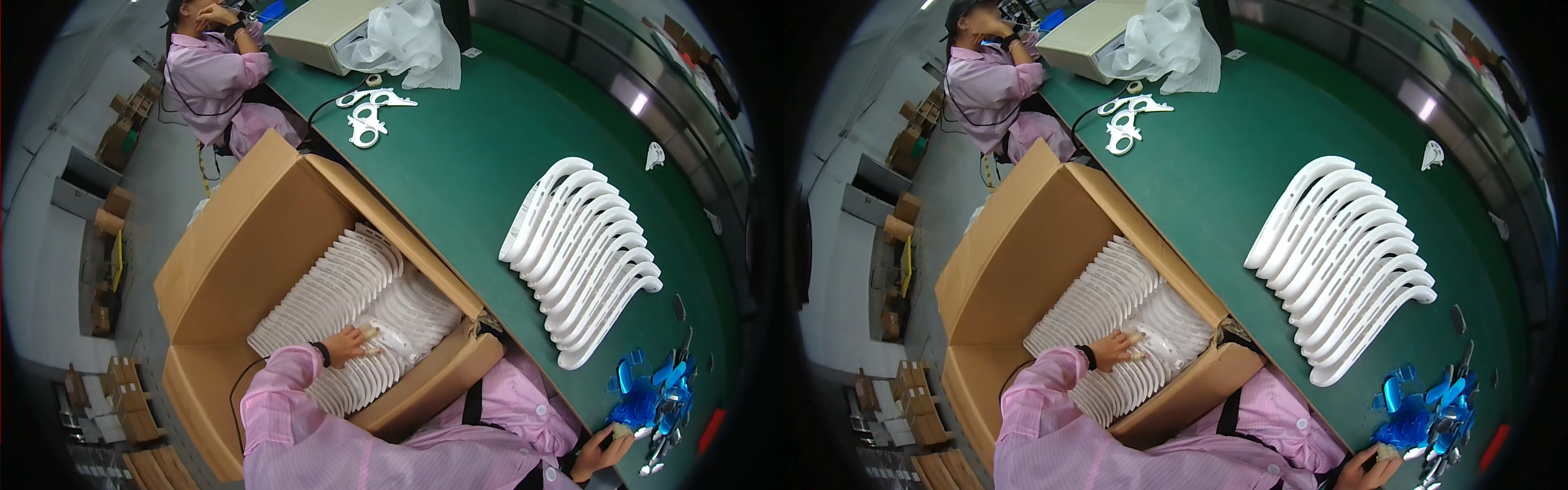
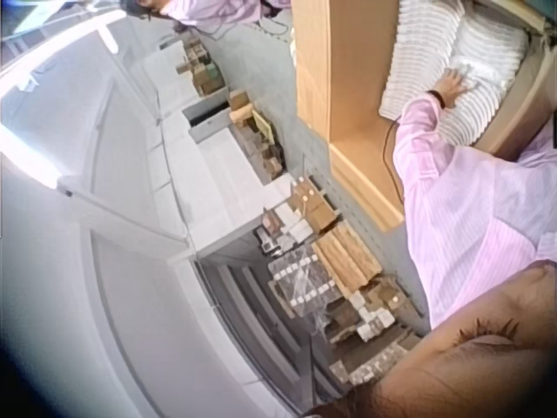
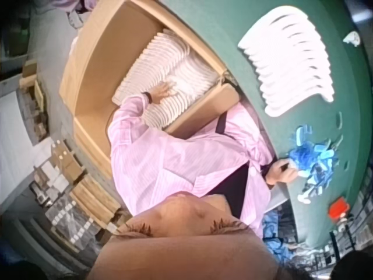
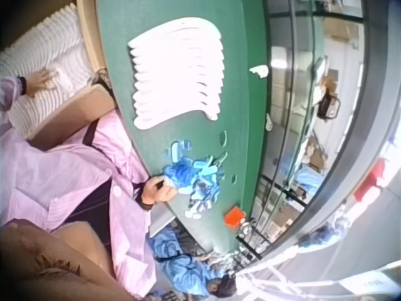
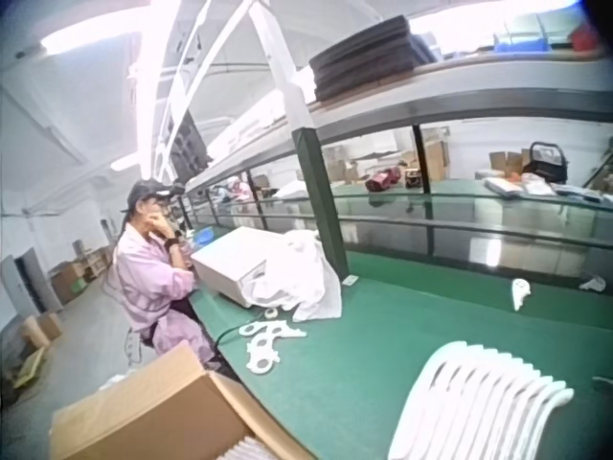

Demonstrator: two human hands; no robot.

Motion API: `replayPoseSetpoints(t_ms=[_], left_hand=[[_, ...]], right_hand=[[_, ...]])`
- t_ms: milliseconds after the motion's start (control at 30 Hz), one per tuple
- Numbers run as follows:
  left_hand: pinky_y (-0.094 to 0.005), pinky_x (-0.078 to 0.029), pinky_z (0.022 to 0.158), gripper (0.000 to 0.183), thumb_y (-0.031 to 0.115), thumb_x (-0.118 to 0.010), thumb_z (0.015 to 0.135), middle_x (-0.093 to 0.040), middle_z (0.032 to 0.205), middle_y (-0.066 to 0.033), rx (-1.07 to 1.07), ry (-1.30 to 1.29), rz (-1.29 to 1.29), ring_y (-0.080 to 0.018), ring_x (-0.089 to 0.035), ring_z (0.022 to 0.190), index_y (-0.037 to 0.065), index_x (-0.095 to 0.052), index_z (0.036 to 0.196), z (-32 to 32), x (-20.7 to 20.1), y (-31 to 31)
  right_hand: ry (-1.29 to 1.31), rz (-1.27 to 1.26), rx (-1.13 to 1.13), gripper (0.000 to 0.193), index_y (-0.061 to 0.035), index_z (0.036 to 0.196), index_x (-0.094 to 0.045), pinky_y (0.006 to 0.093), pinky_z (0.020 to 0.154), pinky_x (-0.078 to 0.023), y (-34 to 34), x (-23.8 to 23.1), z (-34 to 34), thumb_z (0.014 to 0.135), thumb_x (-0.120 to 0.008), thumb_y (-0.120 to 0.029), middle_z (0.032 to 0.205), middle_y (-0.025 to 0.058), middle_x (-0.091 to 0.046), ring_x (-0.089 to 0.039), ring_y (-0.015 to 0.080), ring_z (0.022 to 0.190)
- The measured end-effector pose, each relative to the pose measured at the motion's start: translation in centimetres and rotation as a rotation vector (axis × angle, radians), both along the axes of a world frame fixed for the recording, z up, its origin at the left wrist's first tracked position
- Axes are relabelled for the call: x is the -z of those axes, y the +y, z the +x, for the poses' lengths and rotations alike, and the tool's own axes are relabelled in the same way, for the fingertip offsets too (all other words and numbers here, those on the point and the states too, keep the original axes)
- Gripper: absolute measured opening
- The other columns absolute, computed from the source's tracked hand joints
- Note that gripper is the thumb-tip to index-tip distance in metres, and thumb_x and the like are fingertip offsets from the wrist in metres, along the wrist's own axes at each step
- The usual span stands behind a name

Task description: Assembling small internal components into white plastic handheld device housings.

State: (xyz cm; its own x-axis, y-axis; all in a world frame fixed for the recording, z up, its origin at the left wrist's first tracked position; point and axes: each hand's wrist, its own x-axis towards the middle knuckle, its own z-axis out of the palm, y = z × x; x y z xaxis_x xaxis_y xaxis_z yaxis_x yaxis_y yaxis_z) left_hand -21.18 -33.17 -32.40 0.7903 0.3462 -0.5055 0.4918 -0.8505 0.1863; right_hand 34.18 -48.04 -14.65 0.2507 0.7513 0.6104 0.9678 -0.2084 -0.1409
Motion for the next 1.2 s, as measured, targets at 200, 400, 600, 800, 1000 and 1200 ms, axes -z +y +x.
replayPoseSetpoints(t_ms=[200,400,600,800,1000,1200], left_hand=[[-0.0423,-0.033,0.093,0.110,0.023,-0.075,0.051,-0.036,0.133,-0.0173,0.065,0.007,0.008,-0.0306,-0.043,0.112,0.030,-0.018,0.145,0.2,-0.7,0.7],[-0.0412,-0.034,0.090,0.109,0.025,-0.076,0.050,-0.041,0.128,-0.0172,0.025,0.005,-0.082,-0.0299,-0.043,0.110,0.030,-0.022,0.144,-0.2,-0.8,0.5],[-0.0477,-0.034,0.093,0.115,0.026,-0.079,0.045,-0.029,0.141,-0.0183,0.002,-0.060,0.080,-0.0312,-0.041,0.117,0.032,-0.021,0.144,0.3,-0.4,-0.1],[-0.0482,-0.034,0.092,0.115,0.031,-0.081,0.046,-0.026,0.143,-0.0169,0.014,0.018,0.012,-0.0310,-0.040,0.118,0.035,-0.020,0.144,1.1,-0.4,0.4],[-0.0419,-0.036,0.088,0.111,0.031,-0.081,0.047,-0.031,0.140,-0.0167,-0.019,-0.050,-0.014,-0.0300,-0.044,0.110,0.030,-0.026,0.143,0.0,-1.4,-0.4],[-0.0406,-0.039,0.084,0.102,0.026,-0.079,0.048,-0.033,0.139,-0.0188,-0.071,0.007,0.008,-0.0319,-0.045,0.107,0.027,-0.035,0.139,1.1,-6.1,-0.4]], right_hand=[[0.046,0.006,-0.009,0.005,0.0092,0.087,-0.054,0.0436,0.073,-0.041,-0.4,0.1,0.2,0.084,-0.053,0.005,0.084,0.0213,-0.050,-0.052,0.0386,0.080],[0.030,0.022,0.001,0.007,0.0089,0.089,-0.054,0.0430,0.072,-0.042,0.0,0.1,0.0,0.083,-0.053,0.006,0.085,0.0209,-0.051,-0.052,0.0378,0.079],[0.038,0.026,-0.037,0.007,0.0083,0.090,-0.053,0.0423,0.071,-0.042,-0.1,0.2,0.3,0.083,-0.053,0.006,0.084,0.0206,-0.051,-0.051,0.0372,0.078],[0.003,0.030,-0.041,0.005,0.0074,0.087,-0.052,0.0413,0.069,-0.041,0.0,0.3,0.3,0.082,-0.051,0.008,0.083,0.0195,-0.050,-0.050,0.0354,0.076],[-0.021,0.010,-0.036,0.006,0.0074,0.087,-0.053,0.0411,0.068,-0.041,-0.1,0.2,0.2,0.082,-0.051,0.008,0.083,0.0193,-0.051,-0.050,0.0354,0.075],[0.042,-0.002,0.001,0.005,0.0090,0.084,-0.055,0.0451,0.071,-0.043,-0.5,0.6,0.5,0.082,-0.054,0.005,0.083,0.0211,-0.054,-0.052,0.0389,0.078]])
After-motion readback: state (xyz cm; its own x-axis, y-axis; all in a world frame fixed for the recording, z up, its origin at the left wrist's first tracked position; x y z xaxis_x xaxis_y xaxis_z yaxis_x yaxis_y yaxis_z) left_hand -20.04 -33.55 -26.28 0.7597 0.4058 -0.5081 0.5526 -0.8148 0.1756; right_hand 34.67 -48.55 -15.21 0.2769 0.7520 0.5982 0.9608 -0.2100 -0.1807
